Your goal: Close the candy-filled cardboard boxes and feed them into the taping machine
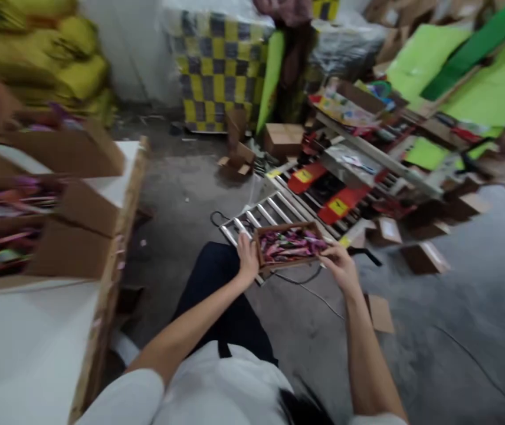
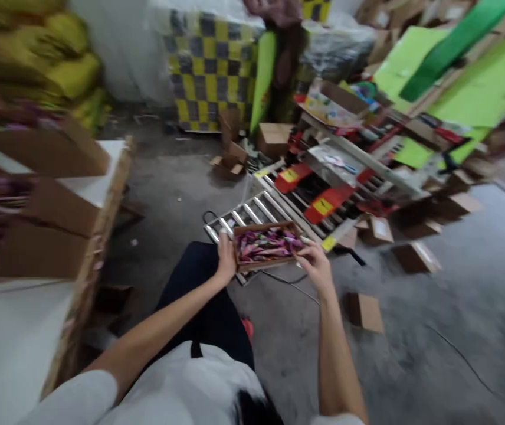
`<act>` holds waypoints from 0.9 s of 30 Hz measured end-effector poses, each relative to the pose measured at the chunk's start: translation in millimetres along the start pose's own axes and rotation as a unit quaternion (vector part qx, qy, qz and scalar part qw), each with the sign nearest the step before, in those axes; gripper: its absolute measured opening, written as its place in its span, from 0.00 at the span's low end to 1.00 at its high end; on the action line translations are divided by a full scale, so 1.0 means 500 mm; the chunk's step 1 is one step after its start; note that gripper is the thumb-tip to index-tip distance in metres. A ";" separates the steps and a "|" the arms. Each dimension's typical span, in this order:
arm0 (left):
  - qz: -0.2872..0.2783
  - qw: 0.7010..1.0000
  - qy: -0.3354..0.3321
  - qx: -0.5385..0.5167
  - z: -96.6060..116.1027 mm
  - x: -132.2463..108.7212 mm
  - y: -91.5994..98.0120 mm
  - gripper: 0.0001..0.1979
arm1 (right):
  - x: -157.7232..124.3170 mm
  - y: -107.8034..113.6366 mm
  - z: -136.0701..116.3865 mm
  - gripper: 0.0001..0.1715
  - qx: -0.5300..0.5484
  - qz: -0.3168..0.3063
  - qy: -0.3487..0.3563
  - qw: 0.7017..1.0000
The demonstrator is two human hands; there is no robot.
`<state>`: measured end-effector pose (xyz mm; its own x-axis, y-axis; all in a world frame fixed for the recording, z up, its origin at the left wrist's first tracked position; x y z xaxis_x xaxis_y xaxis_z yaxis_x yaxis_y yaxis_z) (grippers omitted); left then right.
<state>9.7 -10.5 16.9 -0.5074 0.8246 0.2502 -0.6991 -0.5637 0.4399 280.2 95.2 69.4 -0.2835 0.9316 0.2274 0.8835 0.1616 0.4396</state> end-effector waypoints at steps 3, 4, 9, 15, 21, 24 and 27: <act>-0.050 0.978 -0.197 0.041 0.032 0.048 0.001 0.40 | -0.003 -0.005 0.006 0.30 0.037 -0.023 -0.016 0.999; -0.097 0.953 -0.279 0.064 0.054 0.055 -0.009 0.41 | -0.002 -0.009 -0.002 0.33 0.036 -0.046 -0.013 0.998; -0.354 0.835 -0.398 0.135 0.112 0.042 -0.092 0.34 | 0.014 -0.055 -0.064 0.33 -0.072 -0.263 0.066 0.960; -0.456 0.868 -0.196 -0.015 0.086 0.088 -0.127 0.31 | 0.064 -0.096 -0.055 0.28 -0.114 -0.368 0.078 0.919; -0.443 0.871 -0.189 -0.099 0.101 0.101 -0.087 0.32 | 0.123 -0.125 -0.002 0.20 -0.164 -0.289 -0.081 0.940; -0.321 0.900 -0.289 0.049 0.133 0.089 -0.052 0.29 | 0.120 -0.127 -0.011 0.28 -0.244 -0.251 -0.108 0.931; -0.182 0.930 -0.254 0.195 0.145 0.103 -0.017 0.41 | 0.089 -0.115 -0.048 0.30 -0.333 -0.104 -0.058 0.936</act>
<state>26.1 40.5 88.7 0.1005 0.9296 0.3547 -0.4917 -0.2635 0.8300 207.9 119.4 75.1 -0.3467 0.9380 -0.0015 0.3754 0.1402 0.9162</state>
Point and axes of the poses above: each hand's wrist, its own x-axis towards the middle knuckle, its own y-axis out of the back of the hand, z = x × y, the point moved 6 cm from there along x, towards the middle knuckle, and after that the axes turned 1 degree about z, right-handed, at the moved point
